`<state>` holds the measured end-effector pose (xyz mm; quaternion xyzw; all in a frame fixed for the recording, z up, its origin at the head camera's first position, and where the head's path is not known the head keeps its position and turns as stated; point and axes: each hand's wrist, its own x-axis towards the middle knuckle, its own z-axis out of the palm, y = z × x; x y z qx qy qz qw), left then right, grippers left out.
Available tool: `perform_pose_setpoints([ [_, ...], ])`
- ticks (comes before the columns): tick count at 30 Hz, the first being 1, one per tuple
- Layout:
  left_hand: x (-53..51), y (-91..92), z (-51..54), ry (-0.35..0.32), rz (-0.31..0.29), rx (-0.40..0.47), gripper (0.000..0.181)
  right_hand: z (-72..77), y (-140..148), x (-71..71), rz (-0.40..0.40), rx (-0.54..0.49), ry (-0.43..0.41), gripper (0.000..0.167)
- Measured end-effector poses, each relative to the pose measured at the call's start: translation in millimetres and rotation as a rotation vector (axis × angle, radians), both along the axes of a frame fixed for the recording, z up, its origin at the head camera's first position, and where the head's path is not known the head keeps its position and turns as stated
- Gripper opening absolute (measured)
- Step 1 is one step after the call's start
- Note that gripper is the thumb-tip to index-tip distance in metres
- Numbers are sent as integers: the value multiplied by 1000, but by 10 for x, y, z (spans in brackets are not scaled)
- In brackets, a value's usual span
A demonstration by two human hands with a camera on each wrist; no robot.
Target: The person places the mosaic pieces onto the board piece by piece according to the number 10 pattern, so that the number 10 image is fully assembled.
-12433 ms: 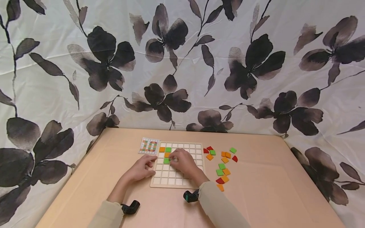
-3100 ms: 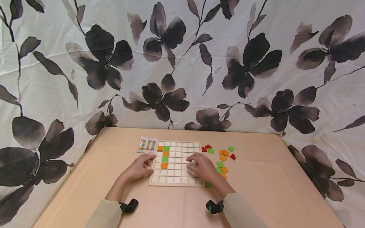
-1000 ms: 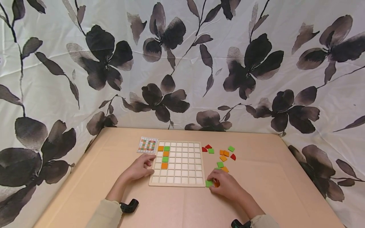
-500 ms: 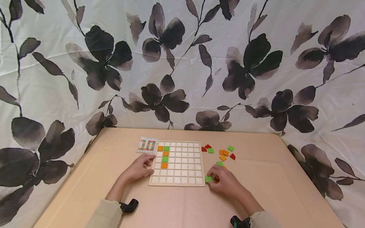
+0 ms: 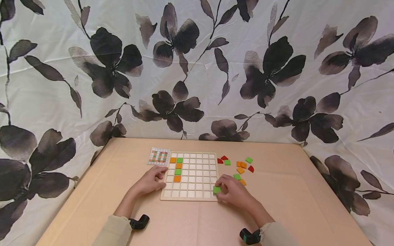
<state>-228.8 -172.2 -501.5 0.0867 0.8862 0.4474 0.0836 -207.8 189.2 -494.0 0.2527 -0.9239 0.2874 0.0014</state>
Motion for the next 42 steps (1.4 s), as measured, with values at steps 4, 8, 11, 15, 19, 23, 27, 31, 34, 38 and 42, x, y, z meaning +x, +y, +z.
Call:
perform_pose_setpoints([
  [4,9,0,-7,6,0,-2,65,7,-106,-20,-2,-3,-4,21],
  [8,17,6,-6,11,0,-6,65,14,-207,-35,11,-18,-5,21],
  [11,27,12,-1,12,0,-9,65,12,-275,-43,23,-27,-7,21],
  [15,38,20,3,9,3,-10,64,17,-363,-55,39,-47,-7,22],
  [19,50,25,6,8,5,-13,64,30,-449,-68,49,-54,-5,22],
  [23,67,26,12,12,2,-13,64,42,-528,-74,33,-39,-33,22],
  [27,83,22,9,15,1,-10,65,37,-604,-85,37,-41,-58,21],
  [31,97,20,0,17,5,-8,65,19,-679,-95,54,-48,-55,19],
  [34,106,23,-3,19,10,-8,64,16,-732,-92,64,-51,-59,19],
  [38,115,27,-8,18,11,-12,64,16,-803,-90,84,-55,-70,19],
  [42,123,36,-7,15,10,-19,64,7,-874,-93,104,-64,-72,18],
])
